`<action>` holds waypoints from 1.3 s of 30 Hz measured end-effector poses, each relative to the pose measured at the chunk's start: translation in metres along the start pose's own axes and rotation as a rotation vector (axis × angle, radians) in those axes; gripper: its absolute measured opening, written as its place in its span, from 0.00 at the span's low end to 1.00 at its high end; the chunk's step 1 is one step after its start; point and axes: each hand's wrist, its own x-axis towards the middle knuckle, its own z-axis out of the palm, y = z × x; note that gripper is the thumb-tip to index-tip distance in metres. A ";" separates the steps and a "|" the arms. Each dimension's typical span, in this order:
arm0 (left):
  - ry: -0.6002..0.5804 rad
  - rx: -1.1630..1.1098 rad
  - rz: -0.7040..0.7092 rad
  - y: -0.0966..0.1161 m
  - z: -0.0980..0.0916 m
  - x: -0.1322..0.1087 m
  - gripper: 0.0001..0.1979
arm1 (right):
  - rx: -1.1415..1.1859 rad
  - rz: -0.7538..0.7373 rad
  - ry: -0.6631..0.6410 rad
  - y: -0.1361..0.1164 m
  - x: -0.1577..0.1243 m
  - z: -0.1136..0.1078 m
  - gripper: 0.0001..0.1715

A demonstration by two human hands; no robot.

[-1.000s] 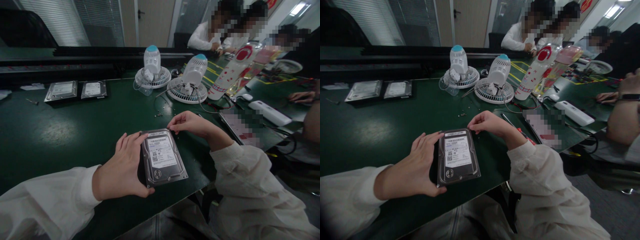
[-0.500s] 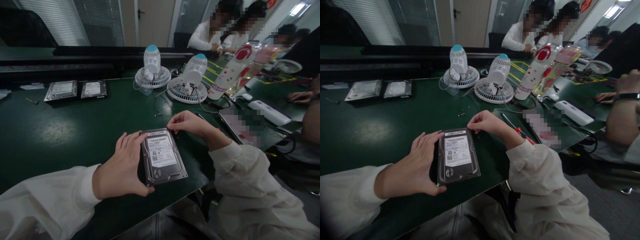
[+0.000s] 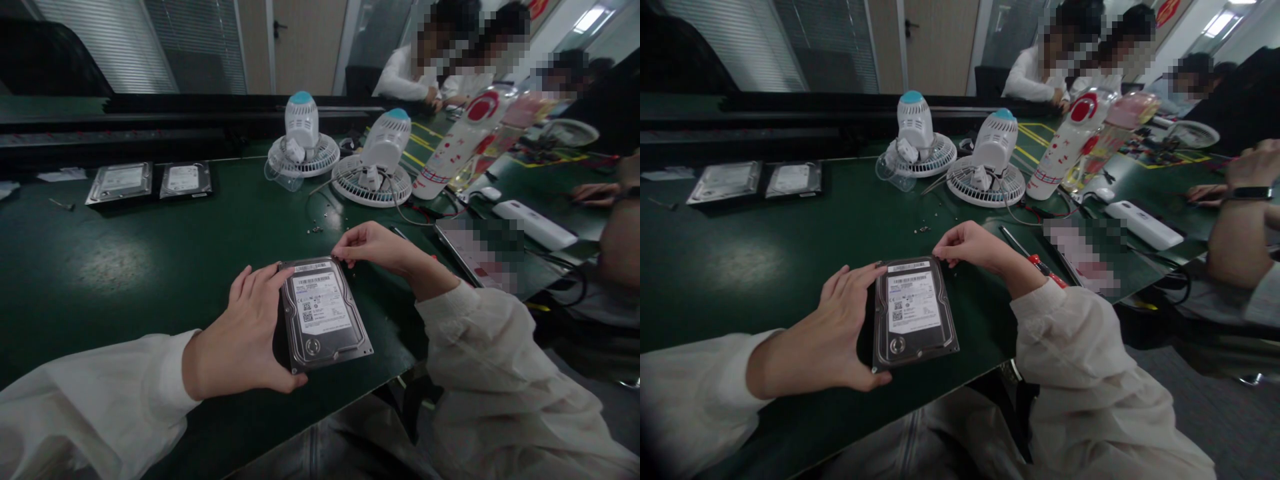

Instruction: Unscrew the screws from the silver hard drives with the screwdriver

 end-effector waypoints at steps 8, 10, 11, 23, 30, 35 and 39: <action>-0.008 0.014 -0.007 0.001 -0.002 0.000 0.68 | -0.007 0.009 0.006 -0.002 -0.001 0.001 0.14; -0.003 0.014 -0.005 0.001 -0.002 0.001 0.69 | -0.014 0.012 0.015 -0.001 -0.002 0.002 0.14; -0.003 0.010 -0.003 0.001 -0.002 0.001 0.69 | -0.019 0.013 0.022 -0.001 -0.002 0.002 0.14; -0.128 -0.147 -0.050 -0.008 -0.012 -0.001 0.79 | -0.233 -0.130 0.346 -0.004 -0.043 -0.003 0.12; -0.079 -0.294 -0.376 -0.011 -0.028 0.016 0.54 | -0.848 -0.321 0.841 0.040 -0.119 -0.011 0.11; 0.000 -0.208 -0.221 -0.021 -0.041 0.054 0.30 | -1.127 -0.095 1.028 0.081 -0.144 -0.026 0.20; -0.098 -0.242 -0.168 -0.024 -0.044 0.088 0.27 | -1.039 -0.026 0.988 0.095 -0.146 -0.029 0.24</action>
